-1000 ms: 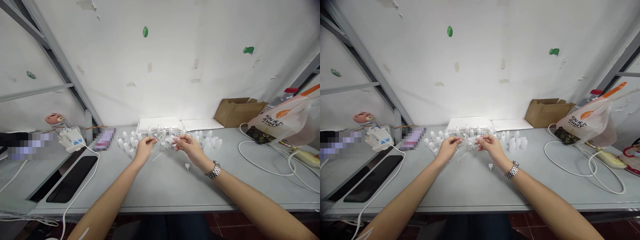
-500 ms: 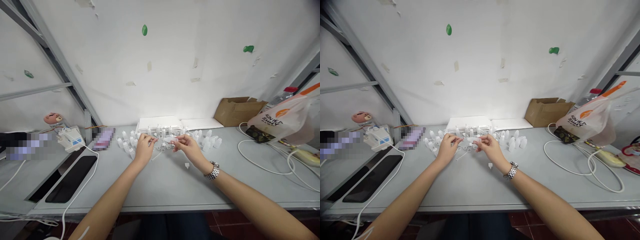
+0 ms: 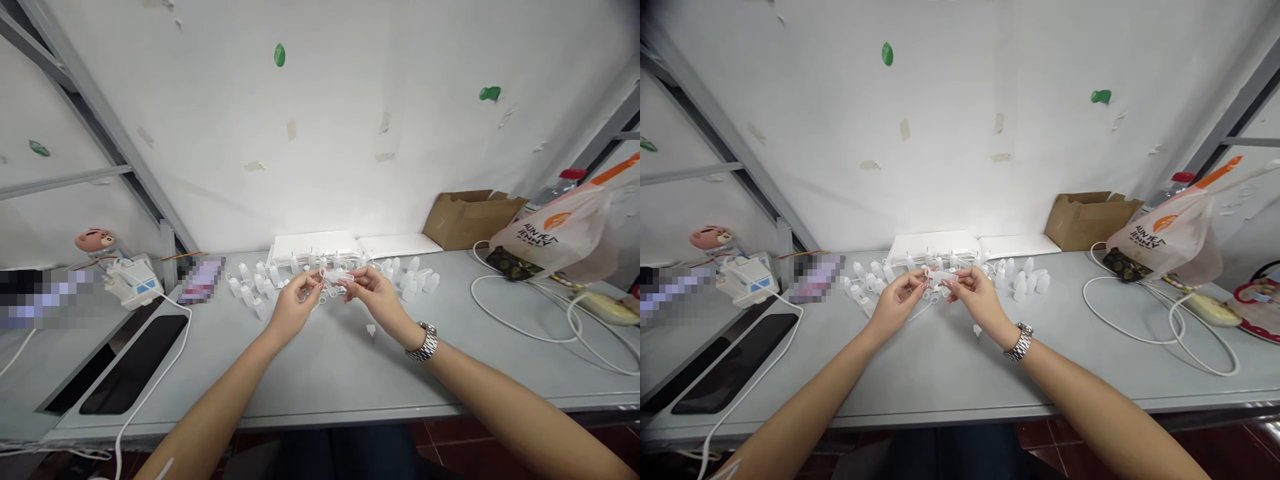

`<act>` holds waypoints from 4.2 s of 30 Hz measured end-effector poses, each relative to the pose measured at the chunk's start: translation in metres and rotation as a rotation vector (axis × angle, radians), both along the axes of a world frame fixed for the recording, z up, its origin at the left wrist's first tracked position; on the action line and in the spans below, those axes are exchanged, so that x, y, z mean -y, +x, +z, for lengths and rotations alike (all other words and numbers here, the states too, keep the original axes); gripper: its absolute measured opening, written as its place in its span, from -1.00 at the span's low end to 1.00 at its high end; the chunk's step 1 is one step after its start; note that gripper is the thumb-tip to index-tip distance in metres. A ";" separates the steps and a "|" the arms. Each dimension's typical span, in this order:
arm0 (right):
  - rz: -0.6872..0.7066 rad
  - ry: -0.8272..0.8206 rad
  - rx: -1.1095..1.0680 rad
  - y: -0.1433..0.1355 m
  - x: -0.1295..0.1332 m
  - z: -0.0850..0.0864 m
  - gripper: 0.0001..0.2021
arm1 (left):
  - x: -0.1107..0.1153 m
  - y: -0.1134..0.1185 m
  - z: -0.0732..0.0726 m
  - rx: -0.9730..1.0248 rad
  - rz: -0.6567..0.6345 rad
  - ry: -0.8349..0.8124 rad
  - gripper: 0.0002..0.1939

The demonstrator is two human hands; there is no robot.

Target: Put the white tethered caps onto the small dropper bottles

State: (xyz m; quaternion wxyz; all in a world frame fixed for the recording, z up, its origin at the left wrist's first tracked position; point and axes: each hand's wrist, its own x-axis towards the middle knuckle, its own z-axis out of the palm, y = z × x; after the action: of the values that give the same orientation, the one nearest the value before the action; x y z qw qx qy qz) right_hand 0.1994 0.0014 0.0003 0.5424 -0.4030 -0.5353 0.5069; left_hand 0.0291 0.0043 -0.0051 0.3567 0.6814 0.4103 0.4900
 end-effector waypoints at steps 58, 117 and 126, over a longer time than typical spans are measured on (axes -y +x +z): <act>0.397 -0.166 -0.192 -0.004 0.008 0.002 -0.81 | 0.003 -0.002 0.016 0.348 -0.132 -0.236 -0.72; 0.316 -0.144 -0.365 0.018 -0.013 0.003 -0.85 | -0.016 0.011 -0.030 -1.090 -0.228 0.715 -0.72; 0.331 -0.159 -0.356 0.015 -0.011 0.002 -0.85 | -0.022 0.005 -0.031 -1.116 -0.148 0.653 -0.78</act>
State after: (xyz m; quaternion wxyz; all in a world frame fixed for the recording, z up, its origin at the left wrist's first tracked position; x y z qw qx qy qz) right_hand 0.2148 0.0129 0.0019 0.5042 -0.2558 -0.4484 0.6923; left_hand 0.0337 0.0262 -0.0366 -0.1025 0.9334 0.3158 0.1361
